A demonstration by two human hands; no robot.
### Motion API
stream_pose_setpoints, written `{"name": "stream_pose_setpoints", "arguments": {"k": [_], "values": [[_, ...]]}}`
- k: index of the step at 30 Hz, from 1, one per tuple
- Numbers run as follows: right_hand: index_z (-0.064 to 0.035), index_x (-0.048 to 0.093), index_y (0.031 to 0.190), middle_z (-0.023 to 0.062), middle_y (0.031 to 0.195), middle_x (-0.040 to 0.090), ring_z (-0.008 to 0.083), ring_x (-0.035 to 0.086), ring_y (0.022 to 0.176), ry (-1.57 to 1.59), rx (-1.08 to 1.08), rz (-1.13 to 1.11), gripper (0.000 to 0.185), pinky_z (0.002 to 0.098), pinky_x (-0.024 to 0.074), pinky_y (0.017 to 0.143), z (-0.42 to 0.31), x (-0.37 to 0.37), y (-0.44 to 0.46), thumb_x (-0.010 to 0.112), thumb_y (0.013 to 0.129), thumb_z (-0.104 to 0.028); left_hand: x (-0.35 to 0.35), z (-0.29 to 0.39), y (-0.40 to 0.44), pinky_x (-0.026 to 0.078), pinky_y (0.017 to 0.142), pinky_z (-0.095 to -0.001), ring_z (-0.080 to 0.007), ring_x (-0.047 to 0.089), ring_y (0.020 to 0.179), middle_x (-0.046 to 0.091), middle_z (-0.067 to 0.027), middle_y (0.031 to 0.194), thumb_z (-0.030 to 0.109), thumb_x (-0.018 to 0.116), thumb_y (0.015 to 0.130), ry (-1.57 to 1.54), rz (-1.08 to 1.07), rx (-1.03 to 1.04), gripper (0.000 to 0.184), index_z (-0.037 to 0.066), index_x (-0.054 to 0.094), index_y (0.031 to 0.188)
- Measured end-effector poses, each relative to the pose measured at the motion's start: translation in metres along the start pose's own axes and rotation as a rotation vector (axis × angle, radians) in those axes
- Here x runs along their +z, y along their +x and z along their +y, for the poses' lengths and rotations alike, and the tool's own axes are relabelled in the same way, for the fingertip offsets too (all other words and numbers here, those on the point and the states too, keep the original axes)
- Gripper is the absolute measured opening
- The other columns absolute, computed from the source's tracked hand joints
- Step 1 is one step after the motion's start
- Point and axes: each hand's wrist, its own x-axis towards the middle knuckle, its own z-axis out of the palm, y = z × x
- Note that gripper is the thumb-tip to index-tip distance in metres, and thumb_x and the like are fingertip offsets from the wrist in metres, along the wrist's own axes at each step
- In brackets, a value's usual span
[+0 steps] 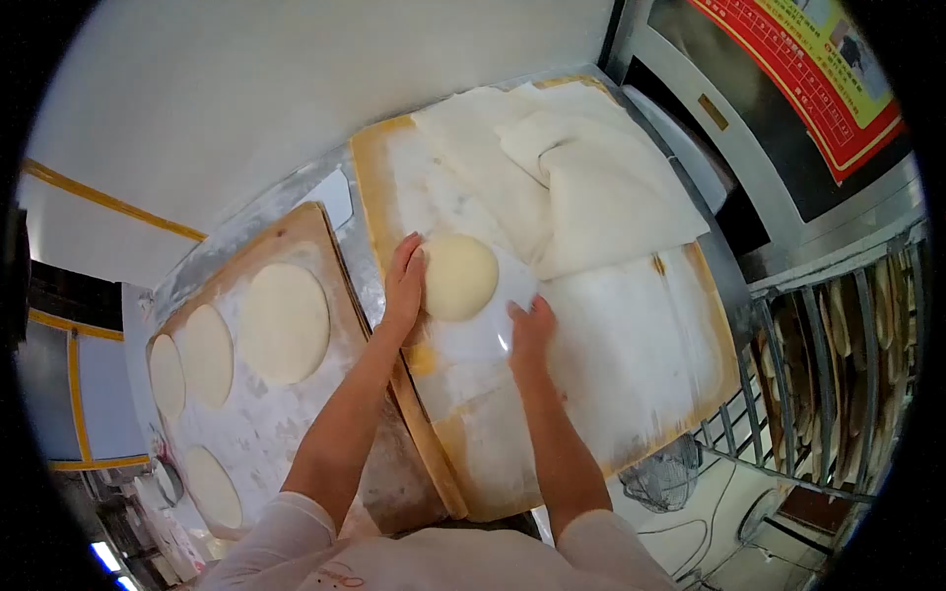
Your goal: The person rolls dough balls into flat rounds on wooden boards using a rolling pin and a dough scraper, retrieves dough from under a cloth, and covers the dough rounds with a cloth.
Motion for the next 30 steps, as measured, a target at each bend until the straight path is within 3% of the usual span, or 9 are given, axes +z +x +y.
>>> {"name": "stream_pose_setpoints", "arguments": {"k": [2, 9, 11, 15, 21, 24, 26, 28, 30], "values": [[0.0033, 0.063, 0.107, 0.0067, 0.1, 0.067, 0.0143, 0.061, 0.087, 0.308, -0.058, -0.199, 0.026, 0.0289, 0.0476, 0.08, 0.005, 0.027, 0.011, 0.064, 0.081, 0.001, -0.001, 0.018, 0.005, 0.033, 0.109, -0.0325, -0.0235, 0.046, 0.128, 0.049, -0.0126, 0.139, 0.021, 0.049, 0.099, -0.145, -0.01, -0.165, 0.045, -0.002, 0.046, 0.137], [0.005, 0.057, 0.119, 0.0109, 0.113, 0.065, 0.018, 0.063, 0.099, 0.304, 0.044, -0.503, 0.034, 0.0313, 0.0512, 0.088, -0.064, 0.022, -0.094, 0.055, 0.085, 0.007, -0.081, 0.058, -0.066, 0.034, 0.11, -0.0379, -0.0247, 0.045, 0.13, 0.048, -0.0136, 0.14, 0.035, 0.045, 0.1, -0.588, 0.131, -0.104, 0.052, 0.002, 0.042, 0.14], [0.006, 0.056, 0.12, 0.0106, 0.113, 0.065, 0.0172, 0.062, 0.101, 0.147, 0.075, -0.562, 0.035, 0.0302, 0.0509, 0.088, -0.043, 0.013, -0.127, 0.055, 0.085, 0.007, -0.12, 0.076, -0.127, 0.036, 0.109, -0.0441, -0.0289, 0.046, 0.129, 0.047, -0.0142, 0.142, 0.048, 0.04, 0.099, -1.012, 0.009, -0.655, 0.061, 0.005, 0.04, 0.142], [0.0014, 0.061, 0.115, 0.005, 0.103, 0.066, 0.0125, 0.061, 0.091, -0.012, 0.172, -0.752, 0.033, 0.0271, 0.0502, 0.083, -0.006, 0.009, -0.212, 0.06, 0.083, 0.007, -0.197, 0.093, -0.238, 0.037, 0.109, -0.0483, -0.0301, 0.047, 0.13, 0.051, -0.0152, 0.139, 0.056, 0.032, 0.098, -1.129, 0.139, -0.786, 0.065, 0.005, 0.047, 0.137], [0.0038, 0.058, 0.113, 0.0004, 0.087, 0.063, 0.0138, 0.06, 0.075, -0.178, -0.255, -0.197, 0.033, 0.0296, 0.0498, 0.069, 0.037, -0.047, -0.139, 0.067, 0.083, -0.006, -0.288, 0.026, -0.296, 0.05, 0.094, -0.0413, -0.026, 0.061, 0.107, 0.061, -0.0138, 0.119, 0.039, 0.047, 0.098, -0.582, 0.141, -0.742, 0.05, -0.002, 0.052, 0.126], [0.0017, 0.057, 0.118, 0.0099, 0.091, 0.065, 0.0266, 0.064, 0.078, -1.303, -0.925, 0.159, 0.04, 0.0372, 0.051, 0.072, 0.008, -0.062, -0.174, 0.069, 0.082, -0.013, -0.296, 0.021, -0.292, 0.052, 0.085, -0.0361, -0.0198, 0.063, 0.094, 0.063, -0.0125, 0.11, 0.03, 0.057, 0.095, -0.582, 0.093, -0.674, 0.044, -0.004, 0.052, 0.122], [-0.001, 0.056, 0.122, 0.0183, 0.094, 0.064, 0.0355, 0.063, 0.084, -1.185, -0.468, -0.105, 0.049, 0.0426, 0.0504, 0.076, 0.017, -0.052, -0.212, 0.069, 0.079, -0.017, -0.302, 0.02, -0.294, 0.051, 0.087, -0.0372, -0.0219, 0.062, 0.097, 0.061, -0.0153, 0.113, 0.029, 0.058, 0.094, -0.364, 0.054, -0.632, 0.047, -0.005, 0.051, 0.124], [-0.0009, 0.054, 0.126, 0.022, 0.091, 0.064, 0.0369, 0.064, 0.083, -1.185, -0.41, -0.343, 0.054, 0.0436, 0.05, 0.078, 0.048, -0.046, -0.243, 0.065, 0.076, -0.016, -0.309, 0.018, -0.29, 0.048, 0.094, -0.0402, -0.0268, 0.06, 0.105, 0.058, -0.0201, 0.121, 0.029, 0.06, 0.092, 0.04, 0.023, -0.535, 0.05, -0.006, 0.049, 0.126], [-0.0009, 0.054, 0.124, 0.0231, 0.093, 0.065, 0.0377, 0.064, 0.084, -1.085, -0.386, -0.349, 0.052, 0.044, 0.05, 0.079, 0.062, -0.04, -0.263, 0.064, 0.075, -0.015, -0.311, 0.029, -0.289, 0.039, 0.103, -0.0472, -0.0329, 0.051, 0.119, 0.051, -0.0233, 0.131, 0.031, 0.061, 0.09, 0.597, 0.153, -0.036, 0.056, -0.006, 0.047, 0.129]]}}
